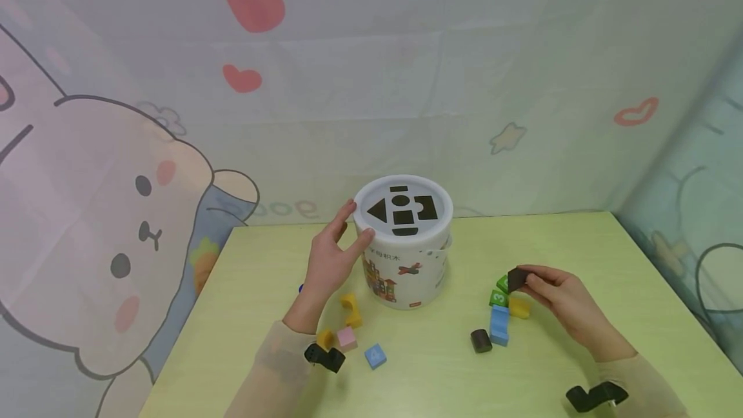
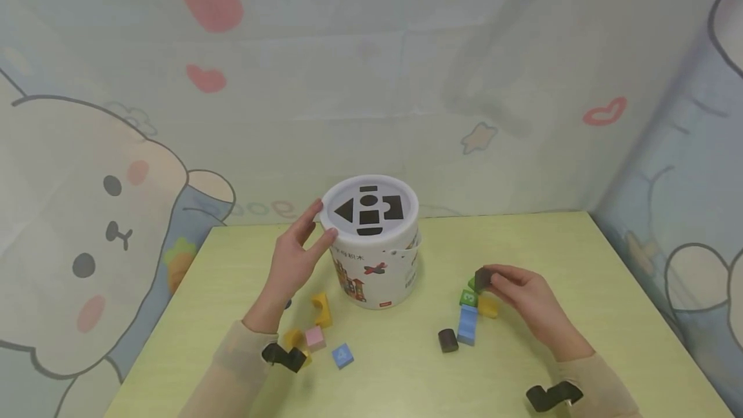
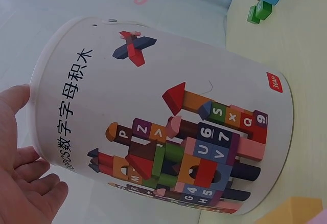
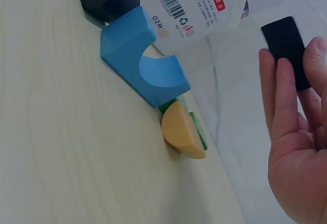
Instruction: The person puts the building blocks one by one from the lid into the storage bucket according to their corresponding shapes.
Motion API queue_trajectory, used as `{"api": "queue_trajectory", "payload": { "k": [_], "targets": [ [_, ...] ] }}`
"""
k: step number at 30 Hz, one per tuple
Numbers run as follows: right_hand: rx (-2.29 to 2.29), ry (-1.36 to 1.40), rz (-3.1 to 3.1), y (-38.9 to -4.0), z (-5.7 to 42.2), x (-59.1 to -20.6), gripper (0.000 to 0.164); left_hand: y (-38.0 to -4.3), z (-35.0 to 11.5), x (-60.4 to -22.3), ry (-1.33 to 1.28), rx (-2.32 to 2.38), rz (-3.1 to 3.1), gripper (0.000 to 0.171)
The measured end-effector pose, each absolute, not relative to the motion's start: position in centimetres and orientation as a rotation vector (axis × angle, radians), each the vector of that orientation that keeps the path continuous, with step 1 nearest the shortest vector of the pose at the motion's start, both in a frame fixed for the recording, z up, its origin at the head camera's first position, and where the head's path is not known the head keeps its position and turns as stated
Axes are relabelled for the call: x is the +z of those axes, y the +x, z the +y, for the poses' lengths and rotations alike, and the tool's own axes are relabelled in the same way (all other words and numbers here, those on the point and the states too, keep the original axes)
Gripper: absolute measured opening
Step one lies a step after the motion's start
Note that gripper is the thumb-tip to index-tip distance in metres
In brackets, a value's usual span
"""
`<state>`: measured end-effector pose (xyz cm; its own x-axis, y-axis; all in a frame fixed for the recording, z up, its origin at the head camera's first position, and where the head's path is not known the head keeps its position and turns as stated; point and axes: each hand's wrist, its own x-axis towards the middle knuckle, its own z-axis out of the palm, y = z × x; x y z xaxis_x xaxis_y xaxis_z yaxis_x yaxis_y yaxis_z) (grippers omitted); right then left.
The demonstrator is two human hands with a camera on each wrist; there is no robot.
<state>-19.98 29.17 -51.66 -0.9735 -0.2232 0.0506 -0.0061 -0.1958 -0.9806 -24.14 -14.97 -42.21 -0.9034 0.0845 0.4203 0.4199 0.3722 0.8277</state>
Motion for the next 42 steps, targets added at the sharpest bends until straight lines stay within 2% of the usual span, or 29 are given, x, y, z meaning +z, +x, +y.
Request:
{"api": "queue_trajectory", "payload": {
  "k": [6,15,19,22,27,42],
  "targets": [
    [-2.328,-0.430,2.004,-20.3,28.5,-48.9,0.031,-24.2,-15.1,-41.8,-0.458,-1.528,-2.352,0.066],
    [-2.180,-0.769,2.172,-23.2,26.7,-41.4,0.029,-24.2,-15.3,-41.0,-0.452,-1.505,-2.390,0.066],
    [-1.916,-0.779,2.445,-25.0,25.0,-38.3,0.023,-24.1,-15.3,-40.3,-0.448,-1.443,-2.440,0.070],
    [-1.746,-0.718,2.582,-26.2,23.6,-36.7,0.027,-24.2,-15.3,-39.9,-0.440,-1.375,-2.512,0.076],
    [-1.665,-0.676,2.566,-28.3,20.8,-35.2,0.031,-24.4,-15.6,-39.6,-0.436,-1.327,-2.605,0.085],
    [-1.207,-0.959,2.656,-33.5,13.8,-32.4,0.017,-24.7,-15.6,-39.4,-0.416,-1.423,-2.677,0.089]
  ]
}}
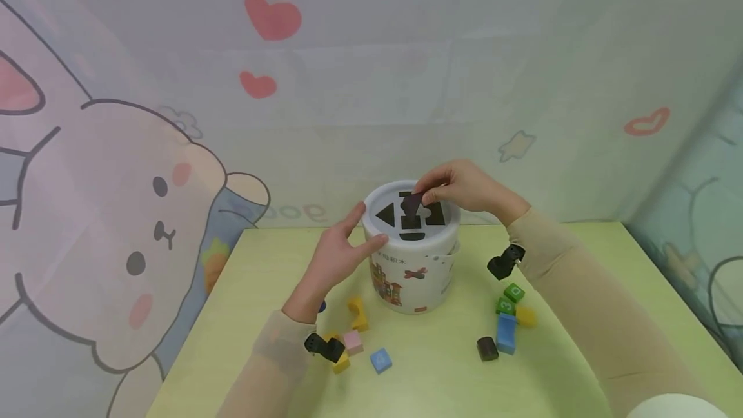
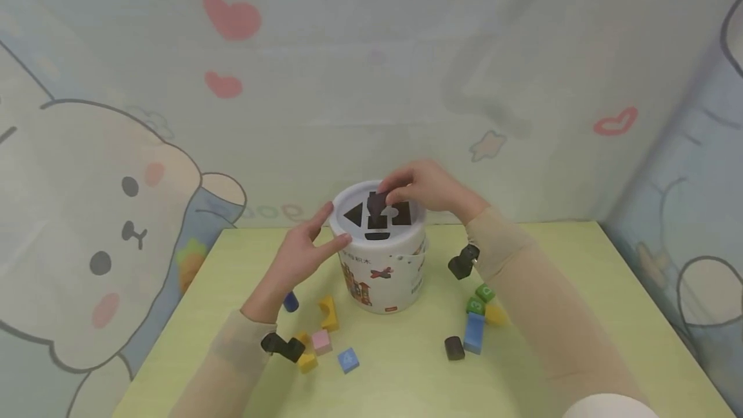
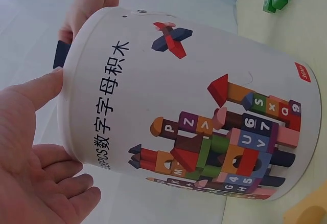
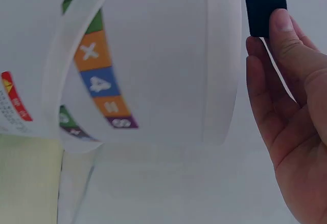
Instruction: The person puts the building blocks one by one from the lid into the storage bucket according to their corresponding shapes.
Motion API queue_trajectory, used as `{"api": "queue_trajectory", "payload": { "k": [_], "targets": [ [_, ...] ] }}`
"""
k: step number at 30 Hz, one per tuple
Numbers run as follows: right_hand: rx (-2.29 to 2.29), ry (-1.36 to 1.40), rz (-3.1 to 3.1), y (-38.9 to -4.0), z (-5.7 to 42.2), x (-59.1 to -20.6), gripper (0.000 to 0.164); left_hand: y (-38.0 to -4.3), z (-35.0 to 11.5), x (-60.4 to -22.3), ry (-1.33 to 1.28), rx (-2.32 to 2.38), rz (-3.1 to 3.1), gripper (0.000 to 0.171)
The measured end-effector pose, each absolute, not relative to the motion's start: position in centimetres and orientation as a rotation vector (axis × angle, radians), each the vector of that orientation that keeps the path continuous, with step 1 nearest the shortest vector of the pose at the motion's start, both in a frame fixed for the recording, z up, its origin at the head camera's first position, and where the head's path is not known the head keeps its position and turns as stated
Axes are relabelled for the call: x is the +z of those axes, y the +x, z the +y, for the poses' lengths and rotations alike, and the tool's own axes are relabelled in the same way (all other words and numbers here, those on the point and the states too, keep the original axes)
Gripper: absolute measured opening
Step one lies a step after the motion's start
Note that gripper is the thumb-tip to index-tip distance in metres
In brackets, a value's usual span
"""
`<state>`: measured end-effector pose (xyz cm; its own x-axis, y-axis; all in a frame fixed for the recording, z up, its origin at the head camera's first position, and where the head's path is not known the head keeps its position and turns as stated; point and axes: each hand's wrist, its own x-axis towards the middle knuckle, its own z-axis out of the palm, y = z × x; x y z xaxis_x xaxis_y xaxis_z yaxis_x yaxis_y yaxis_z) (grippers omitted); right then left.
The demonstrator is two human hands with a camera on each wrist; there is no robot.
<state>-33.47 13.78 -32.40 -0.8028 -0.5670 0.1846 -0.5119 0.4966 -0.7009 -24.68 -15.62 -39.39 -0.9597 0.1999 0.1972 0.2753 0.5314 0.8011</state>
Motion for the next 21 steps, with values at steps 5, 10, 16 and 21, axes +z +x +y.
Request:
{"api": "queue_trajectory", "payload": {
  "k": [5,10,16,21],
  "targets": [
    [-1.117,-1.043,2.624,-34.7,12.4,-31.9,0.017,-24.8,-15.5,-39.4,-0.406,-1.427,-2.687,0.090],
    [-1.056,-1.084,2.605,-35.6,11.4,-31.6,0.016,-24.7,-15.5,-39.3,-0.402,-1.419,-2.700,0.090],
    [-0.997,-1.138,2.588,-36.2,10.5,-31.1,0.014,-24.8,-15.5,-39.2,-0.412,-1.406,-2.710,0.090],
    [-0.968,-1.161,2.564,-36.5,10.1,-31.0,0.014,-24.8,-15.4,-39.4,-0.417,-1.395,-2.722,0.090]
  ]
}}
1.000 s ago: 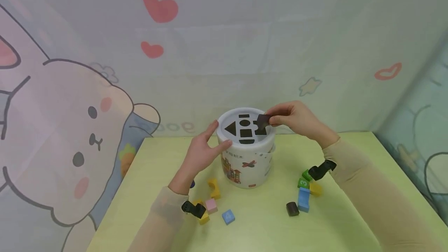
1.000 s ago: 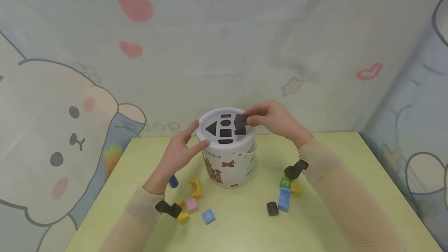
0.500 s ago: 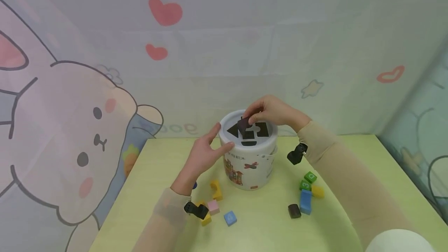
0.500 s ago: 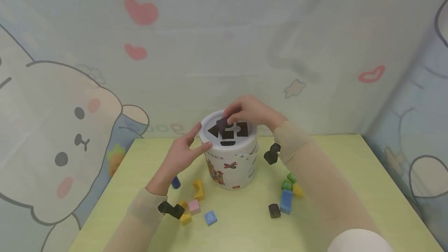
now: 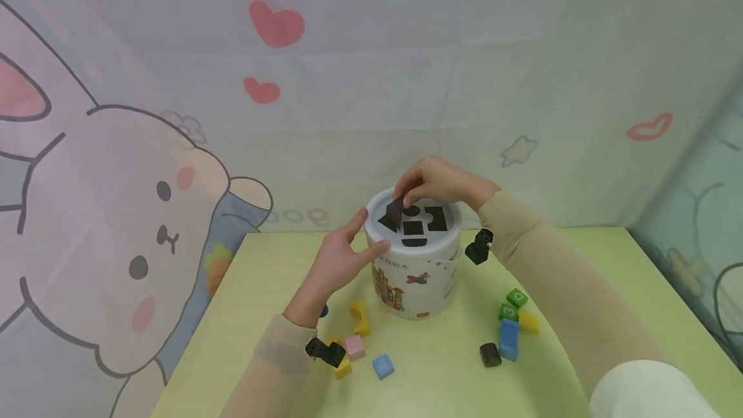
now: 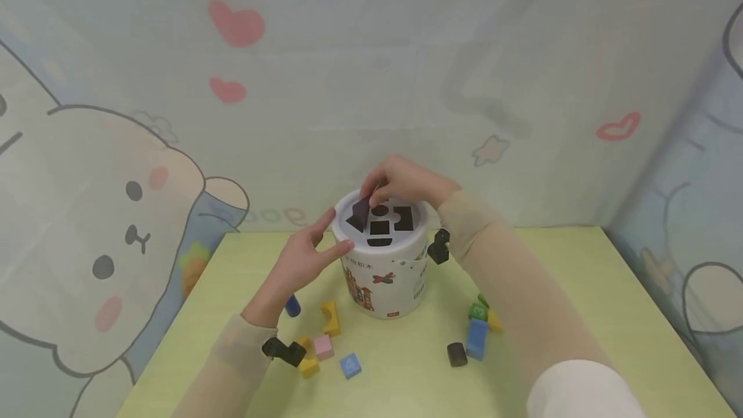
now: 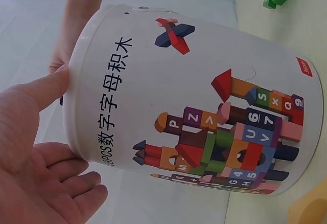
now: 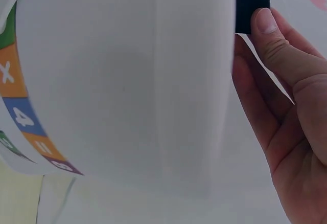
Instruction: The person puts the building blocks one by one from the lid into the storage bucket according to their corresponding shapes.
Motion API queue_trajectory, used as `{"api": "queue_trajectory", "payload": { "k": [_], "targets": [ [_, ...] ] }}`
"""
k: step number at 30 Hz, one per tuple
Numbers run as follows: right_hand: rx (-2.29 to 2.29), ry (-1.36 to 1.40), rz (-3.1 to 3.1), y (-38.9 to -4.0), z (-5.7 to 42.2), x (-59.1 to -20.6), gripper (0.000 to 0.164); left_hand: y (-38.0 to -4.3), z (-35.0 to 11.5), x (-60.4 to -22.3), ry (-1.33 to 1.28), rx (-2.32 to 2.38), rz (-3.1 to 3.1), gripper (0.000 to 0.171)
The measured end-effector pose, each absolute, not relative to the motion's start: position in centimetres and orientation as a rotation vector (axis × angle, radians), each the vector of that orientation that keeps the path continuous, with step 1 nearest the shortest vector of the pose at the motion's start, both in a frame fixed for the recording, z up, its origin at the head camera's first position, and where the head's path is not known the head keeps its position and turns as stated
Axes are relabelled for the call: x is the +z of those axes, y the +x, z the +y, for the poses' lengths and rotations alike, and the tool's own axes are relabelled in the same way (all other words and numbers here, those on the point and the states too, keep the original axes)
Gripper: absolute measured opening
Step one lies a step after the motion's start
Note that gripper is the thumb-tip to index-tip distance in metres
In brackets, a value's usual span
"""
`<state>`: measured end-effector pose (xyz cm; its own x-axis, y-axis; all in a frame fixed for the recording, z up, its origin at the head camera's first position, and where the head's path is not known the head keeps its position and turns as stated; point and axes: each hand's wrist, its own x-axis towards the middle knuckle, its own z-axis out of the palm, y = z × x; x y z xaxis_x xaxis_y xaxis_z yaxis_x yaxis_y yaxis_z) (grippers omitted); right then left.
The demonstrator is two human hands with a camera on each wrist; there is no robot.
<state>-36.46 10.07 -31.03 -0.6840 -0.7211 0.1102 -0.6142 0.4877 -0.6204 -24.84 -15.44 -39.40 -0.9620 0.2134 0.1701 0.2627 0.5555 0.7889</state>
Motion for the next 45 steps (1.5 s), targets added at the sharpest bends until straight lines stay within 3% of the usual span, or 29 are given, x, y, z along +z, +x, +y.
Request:
{"api": "queue_trajectory", "payload": {
  "k": [39,45],
  "targets": [
    [-0.818,-1.185,2.487,-37.5,7.9,-31.8,0.014,-24.4,-15.5,-39.2,-0.439,-1.382,-2.718,0.089],
    [-0.847,-1.178,2.495,-37.3,8.1,-31.9,0.026,-24.4,-15.4,-39.2,-0.436,-1.389,-2.715,0.089]
  ]
}}
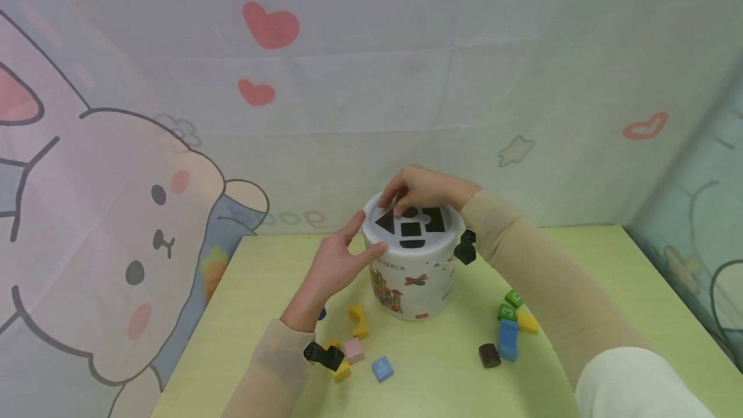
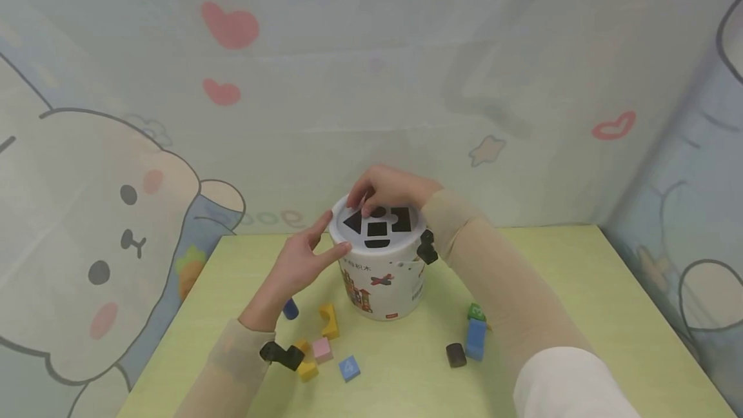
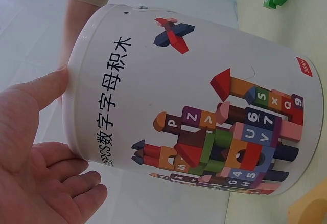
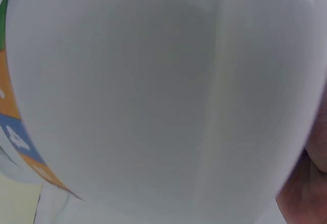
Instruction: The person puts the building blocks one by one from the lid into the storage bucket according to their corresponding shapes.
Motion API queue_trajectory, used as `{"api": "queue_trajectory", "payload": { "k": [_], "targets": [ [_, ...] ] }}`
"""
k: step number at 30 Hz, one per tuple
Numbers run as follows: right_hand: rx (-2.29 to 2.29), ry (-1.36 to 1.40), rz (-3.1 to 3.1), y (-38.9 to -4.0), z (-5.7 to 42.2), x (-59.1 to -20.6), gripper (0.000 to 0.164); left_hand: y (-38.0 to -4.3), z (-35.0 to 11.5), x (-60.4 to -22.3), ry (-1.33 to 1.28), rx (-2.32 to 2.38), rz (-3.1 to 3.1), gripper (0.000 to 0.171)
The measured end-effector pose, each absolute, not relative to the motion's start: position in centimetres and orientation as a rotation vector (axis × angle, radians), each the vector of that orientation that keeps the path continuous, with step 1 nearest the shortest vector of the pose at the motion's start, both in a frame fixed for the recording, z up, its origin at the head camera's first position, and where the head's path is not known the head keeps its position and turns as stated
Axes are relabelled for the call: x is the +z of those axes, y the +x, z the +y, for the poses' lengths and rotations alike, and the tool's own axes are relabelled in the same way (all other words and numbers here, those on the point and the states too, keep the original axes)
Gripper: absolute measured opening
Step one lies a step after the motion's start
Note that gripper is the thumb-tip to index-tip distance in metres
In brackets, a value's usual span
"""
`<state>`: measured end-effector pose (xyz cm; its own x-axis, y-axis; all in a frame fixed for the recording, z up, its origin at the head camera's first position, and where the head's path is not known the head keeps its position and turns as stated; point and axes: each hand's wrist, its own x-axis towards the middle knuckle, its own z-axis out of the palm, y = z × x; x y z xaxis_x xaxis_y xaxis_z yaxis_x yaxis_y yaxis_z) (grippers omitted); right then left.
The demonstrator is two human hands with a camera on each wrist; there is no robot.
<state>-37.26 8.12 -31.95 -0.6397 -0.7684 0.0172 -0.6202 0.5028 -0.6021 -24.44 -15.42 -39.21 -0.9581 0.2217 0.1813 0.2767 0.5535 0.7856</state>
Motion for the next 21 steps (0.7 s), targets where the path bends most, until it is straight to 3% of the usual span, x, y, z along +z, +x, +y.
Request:
{"api": "queue_trajectory", "payload": {
  "k": [21],
  "targets": [
    [-0.926,-1.124,2.579,-36.6,9.3,-32.3,0.028,-24.4,-16.0,-39.4,-0.440,-1.397,-2.719,0.090]
  ]
}}
